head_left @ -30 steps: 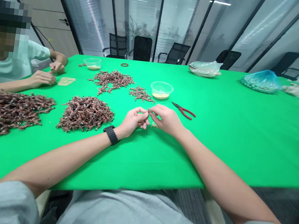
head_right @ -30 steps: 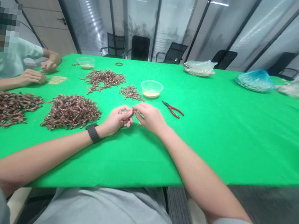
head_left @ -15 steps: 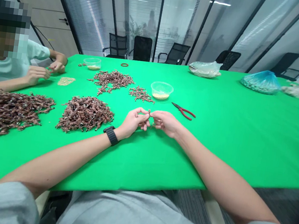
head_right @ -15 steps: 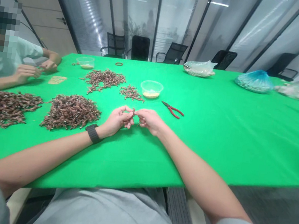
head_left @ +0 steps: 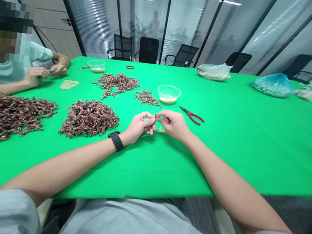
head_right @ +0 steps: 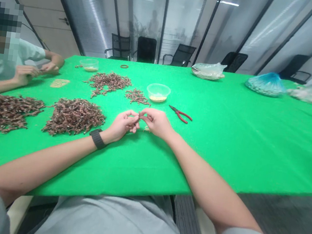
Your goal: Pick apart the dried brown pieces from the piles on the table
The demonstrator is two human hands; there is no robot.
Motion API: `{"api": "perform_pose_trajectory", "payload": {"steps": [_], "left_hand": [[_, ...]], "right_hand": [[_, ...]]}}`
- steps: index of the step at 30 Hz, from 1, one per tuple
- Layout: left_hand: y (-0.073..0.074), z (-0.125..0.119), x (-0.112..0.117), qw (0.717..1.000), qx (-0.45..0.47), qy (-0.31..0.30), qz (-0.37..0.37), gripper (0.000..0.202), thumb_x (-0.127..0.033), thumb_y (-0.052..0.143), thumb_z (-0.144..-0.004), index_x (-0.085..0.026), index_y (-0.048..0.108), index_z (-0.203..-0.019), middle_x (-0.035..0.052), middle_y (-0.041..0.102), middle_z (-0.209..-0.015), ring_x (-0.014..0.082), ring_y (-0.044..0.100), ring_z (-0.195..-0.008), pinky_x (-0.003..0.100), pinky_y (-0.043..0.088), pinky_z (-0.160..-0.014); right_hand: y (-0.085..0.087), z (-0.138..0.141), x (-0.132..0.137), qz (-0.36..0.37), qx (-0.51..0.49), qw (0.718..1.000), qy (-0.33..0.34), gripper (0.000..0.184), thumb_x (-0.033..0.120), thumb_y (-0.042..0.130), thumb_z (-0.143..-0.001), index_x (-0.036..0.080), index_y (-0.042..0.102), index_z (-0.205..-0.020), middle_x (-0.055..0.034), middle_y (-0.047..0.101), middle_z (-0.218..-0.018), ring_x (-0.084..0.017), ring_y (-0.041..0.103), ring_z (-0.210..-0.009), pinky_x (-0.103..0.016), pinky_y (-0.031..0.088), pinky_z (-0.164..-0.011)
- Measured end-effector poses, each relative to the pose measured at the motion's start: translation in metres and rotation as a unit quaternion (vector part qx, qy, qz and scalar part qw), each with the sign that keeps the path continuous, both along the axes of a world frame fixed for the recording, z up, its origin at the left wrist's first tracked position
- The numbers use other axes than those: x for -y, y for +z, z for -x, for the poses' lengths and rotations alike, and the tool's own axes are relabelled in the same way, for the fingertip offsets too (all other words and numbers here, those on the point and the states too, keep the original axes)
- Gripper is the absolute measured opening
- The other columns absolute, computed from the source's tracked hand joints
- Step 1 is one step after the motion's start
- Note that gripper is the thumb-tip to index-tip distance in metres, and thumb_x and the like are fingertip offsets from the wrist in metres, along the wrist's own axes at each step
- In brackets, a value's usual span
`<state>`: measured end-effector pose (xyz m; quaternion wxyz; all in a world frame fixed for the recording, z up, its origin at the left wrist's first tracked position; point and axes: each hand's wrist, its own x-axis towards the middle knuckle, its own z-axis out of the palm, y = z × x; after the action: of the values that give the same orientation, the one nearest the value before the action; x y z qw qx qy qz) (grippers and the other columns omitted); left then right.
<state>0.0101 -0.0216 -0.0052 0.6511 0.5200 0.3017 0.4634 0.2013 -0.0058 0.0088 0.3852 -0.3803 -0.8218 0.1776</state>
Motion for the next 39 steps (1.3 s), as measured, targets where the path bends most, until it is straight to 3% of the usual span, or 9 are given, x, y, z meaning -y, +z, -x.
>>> {"api": "perform_pose_trajectory", "payload": {"steps": [3,8,16,20,24,27,39], "left_hand": [[0.001,0.000,0.000,1.000,-0.002,0.004,0.002,0.041,-0.042,0.079,-0.078,-0.016,0.053,-0.094,0.0024,0.070,-0.066,0.0102,0.060,-0.046,0.018,0.043,-0.045],[0.001,0.000,0.001,1.000,-0.004,0.006,0.006,0.042,-0.043,0.080,-0.077,-0.016,0.053,-0.093,0.0020,0.069,-0.065,0.0102,0.060,-0.046,0.018,0.041,-0.044],[0.002,0.001,0.000,1.000,0.002,0.011,0.008,0.040,-0.041,0.080,-0.078,-0.015,0.054,-0.093,0.0023,0.069,-0.066,0.0101,0.060,-0.046,0.018,0.041,-0.044],[0.001,0.001,-0.001,1.000,0.007,0.006,0.018,0.037,-0.040,0.079,-0.079,-0.015,0.056,-0.093,0.0026,0.069,-0.066,0.0100,0.060,-0.047,0.019,0.044,-0.045],[0.001,0.003,-0.003,0.999,0.007,-0.009,0.031,0.036,-0.039,0.079,-0.078,-0.014,0.058,-0.093,0.0024,0.069,-0.066,0.0091,0.058,-0.045,0.020,0.046,-0.046],[0.001,0.004,-0.005,0.999,0.006,-0.021,0.041,0.035,-0.038,0.079,-0.078,-0.014,0.058,-0.092,0.0020,0.068,-0.066,0.0080,0.057,-0.044,0.018,0.044,-0.044],[0.000,0.006,-0.007,0.998,0.009,-0.051,0.044,0.033,-0.037,0.079,-0.079,-0.013,0.058,-0.088,0.0011,0.068,-0.065,0.0069,0.056,-0.044,0.017,0.043,-0.044]], "right_hand": [[0.000,0.000,0.000,-0.016,0.017,1.000,0.007,0.019,0.033,0.056,-0.093,0.020,0.069,-0.097,0.0011,0.054,-0.069,-0.013,0.042,-0.061,-0.027,0.032,-0.061],[-0.001,0.005,0.004,0.006,-0.010,1.000,-0.005,0.015,0.033,0.058,-0.093,0.020,0.066,-0.091,0.0045,0.044,-0.061,-0.013,0.040,-0.057,-0.027,0.031,-0.060],[-0.003,0.012,0.008,0.049,-0.062,0.996,-0.035,0.014,0.032,0.059,-0.091,0.019,0.063,-0.088,0.0040,0.048,-0.061,-0.013,0.044,-0.056,-0.026,0.033,-0.058],[-0.003,0.008,0.005,-0.009,-0.034,0.999,-0.031,0.012,0.030,0.060,-0.091,0.020,0.066,-0.092,0.0031,0.050,-0.063,-0.014,0.044,-0.058,-0.027,0.035,-0.061],[-0.001,0.001,0.002,-0.078,0.013,0.997,0.013,0.015,0.025,0.055,-0.095,0.021,0.069,-0.095,-0.0045,0.067,-0.087,-0.017,0.058,-0.077,-0.029,0.042,-0.074],[0.001,-0.003,0.000,-0.098,0.052,0.993,0.032,0.018,0.023,0.052,-0.097,0.021,0.069,-0.101,-0.0072,0.070,-0.099,-0.020,0.062,-0.088,-0.030,0.044,-0.080],[0.001,-0.004,0.000,-0.126,0.067,0.988,0.054,0.013,0.022,0.054,-0.097,0.018,0.066,-0.100,-0.0068,0.069,-0.094,-0.018,0.060,-0.081,-0.028,0.042,-0.074]]}}
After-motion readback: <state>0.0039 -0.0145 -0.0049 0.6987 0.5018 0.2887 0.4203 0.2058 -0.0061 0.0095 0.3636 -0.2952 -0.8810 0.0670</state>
